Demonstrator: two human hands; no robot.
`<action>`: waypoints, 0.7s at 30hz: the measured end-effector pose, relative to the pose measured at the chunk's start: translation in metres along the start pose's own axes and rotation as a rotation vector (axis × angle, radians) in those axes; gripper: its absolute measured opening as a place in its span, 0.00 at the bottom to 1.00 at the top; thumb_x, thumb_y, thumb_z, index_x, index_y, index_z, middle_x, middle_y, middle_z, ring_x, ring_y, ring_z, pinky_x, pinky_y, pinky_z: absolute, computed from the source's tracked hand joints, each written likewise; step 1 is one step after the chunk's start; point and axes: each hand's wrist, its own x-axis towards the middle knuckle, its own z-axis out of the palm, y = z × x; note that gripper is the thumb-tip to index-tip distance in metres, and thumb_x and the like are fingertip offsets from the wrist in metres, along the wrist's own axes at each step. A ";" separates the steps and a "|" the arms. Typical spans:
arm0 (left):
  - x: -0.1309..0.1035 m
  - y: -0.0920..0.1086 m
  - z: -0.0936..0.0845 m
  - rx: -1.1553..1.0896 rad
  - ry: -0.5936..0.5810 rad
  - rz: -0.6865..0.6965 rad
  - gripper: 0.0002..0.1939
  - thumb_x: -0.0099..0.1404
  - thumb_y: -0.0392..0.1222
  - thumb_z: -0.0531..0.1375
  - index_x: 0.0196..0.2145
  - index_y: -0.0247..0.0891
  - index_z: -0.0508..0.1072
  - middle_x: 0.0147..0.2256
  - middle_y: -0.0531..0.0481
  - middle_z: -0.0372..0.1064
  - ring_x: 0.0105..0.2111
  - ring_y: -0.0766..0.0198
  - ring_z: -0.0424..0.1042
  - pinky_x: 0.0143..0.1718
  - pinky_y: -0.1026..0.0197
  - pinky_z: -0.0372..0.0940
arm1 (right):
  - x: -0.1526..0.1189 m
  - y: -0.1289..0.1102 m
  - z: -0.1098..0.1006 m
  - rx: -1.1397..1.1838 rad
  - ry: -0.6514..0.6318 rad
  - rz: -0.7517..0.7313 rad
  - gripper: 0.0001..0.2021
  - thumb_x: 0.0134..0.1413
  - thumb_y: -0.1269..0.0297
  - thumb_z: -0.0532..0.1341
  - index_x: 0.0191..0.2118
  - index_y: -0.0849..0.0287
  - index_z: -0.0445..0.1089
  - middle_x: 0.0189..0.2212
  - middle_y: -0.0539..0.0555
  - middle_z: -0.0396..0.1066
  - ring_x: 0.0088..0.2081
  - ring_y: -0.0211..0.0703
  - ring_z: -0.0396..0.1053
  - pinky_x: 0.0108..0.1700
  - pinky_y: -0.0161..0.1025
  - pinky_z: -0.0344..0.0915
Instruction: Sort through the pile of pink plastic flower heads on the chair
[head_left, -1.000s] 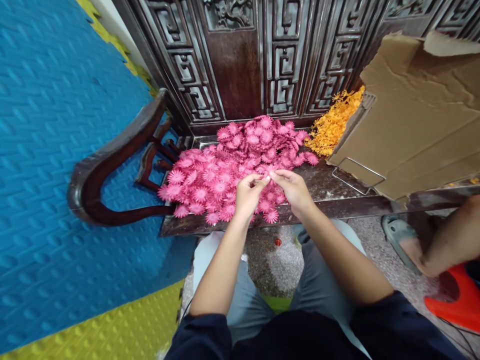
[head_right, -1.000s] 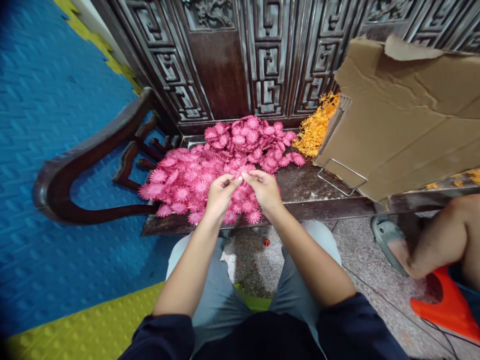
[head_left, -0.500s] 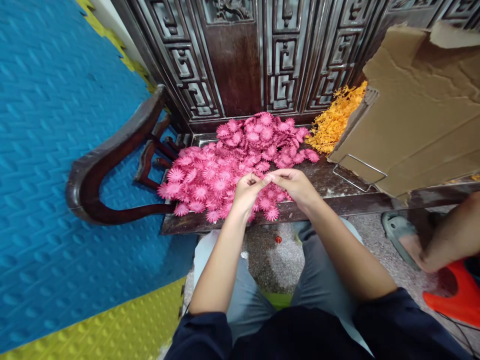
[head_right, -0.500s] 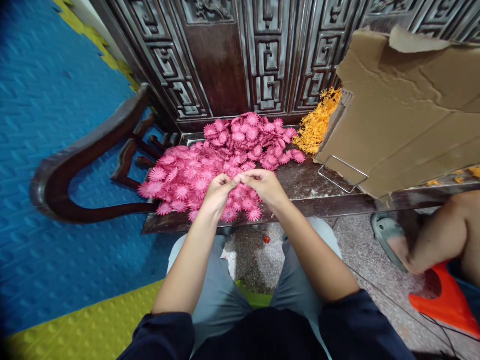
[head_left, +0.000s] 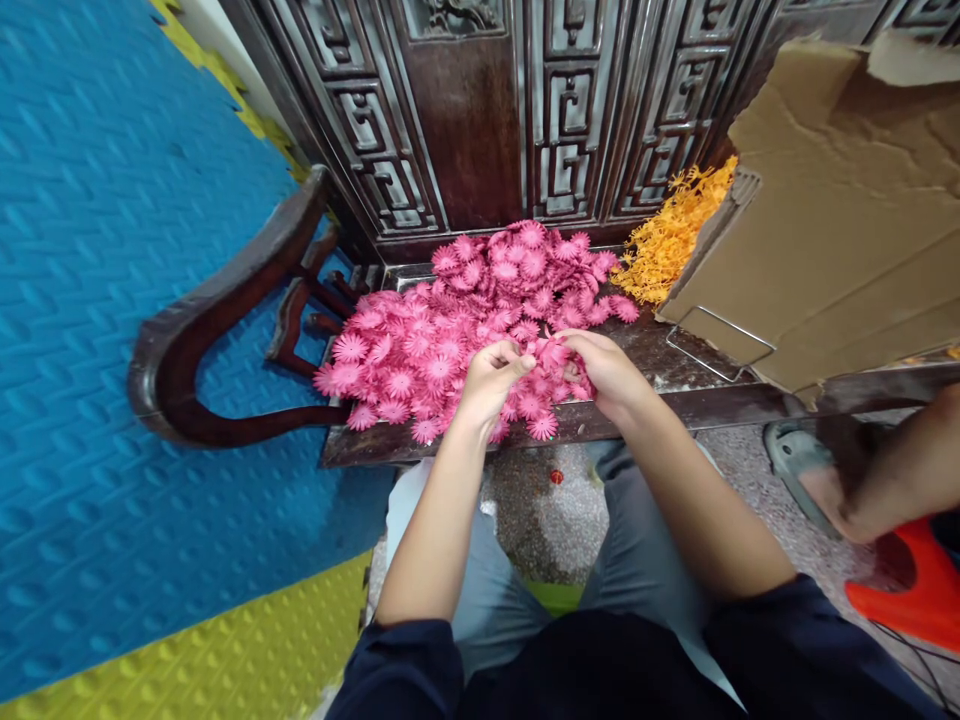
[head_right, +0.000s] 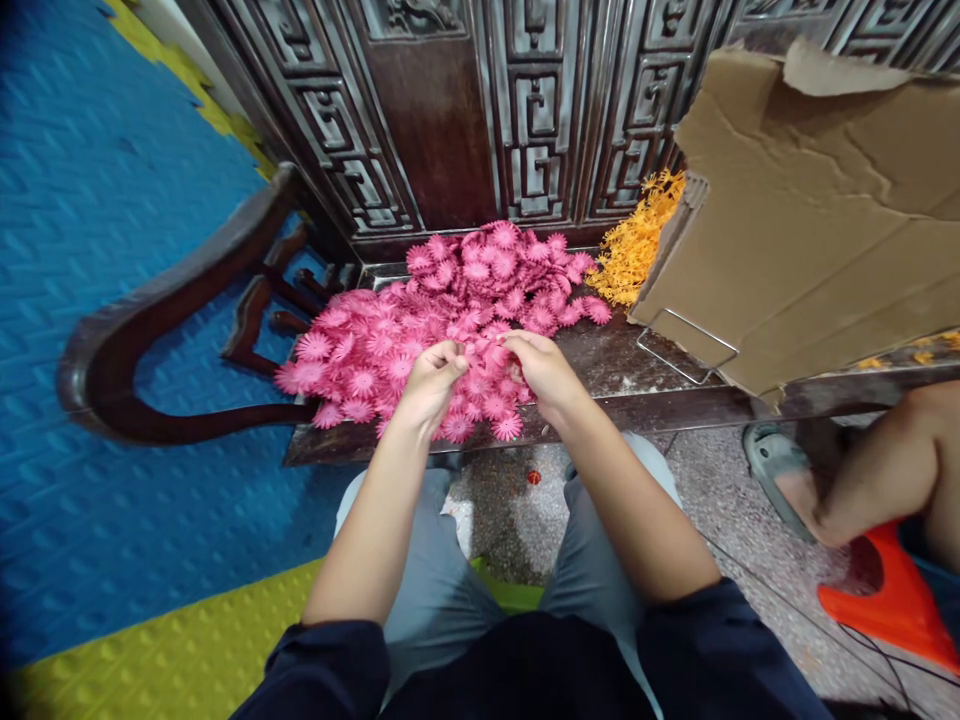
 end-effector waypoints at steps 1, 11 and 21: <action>0.001 0.000 -0.001 -0.006 0.018 0.015 0.27 0.32 0.52 0.72 0.13 0.34 0.58 0.15 0.59 0.51 0.19 0.75 0.50 0.23 0.67 0.46 | 0.001 0.000 0.000 0.016 0.015 0.000 0.03 0.41 0.68 0.58 0.22 0.60 0.63 0.15 0.43 0.55 0.17 0.28 0.49 0.20 0.31 0.44; 0.021 0.028 -0.054 -0.218 0.601 0.203 0.23 0.50 0.55 0.64 0.21 0.37 0.57 0.18 0.60 0.49 0.18 0.75 0.50 0.22 0.68 0.48 | 0.024 -0.025 -0.051 0.288 0.419 -0.174 0.08 0.45 0.72 0.54 0.20 0.59 0.54 0.14 0.42 0.52 0.14 0.27 0.47 0.16 0.28 0.41; 0.014 -0.001 -0.017 -0.024 0.377 -0.079 0.29 0.52 0.54 0.63 0.49 0.40 0.64 0.33 0.50 0.71 0.25 0.71 0.66 0.29 0.67 0.57 | 0.014 0.001 -0.015 0.121 0.098 0.004 0.09 0.38 0.66 0.62 0.22 0.59 0.59 0.15 0.42 0.54 0.16 0.28 0.50 0.18 0.31 0.40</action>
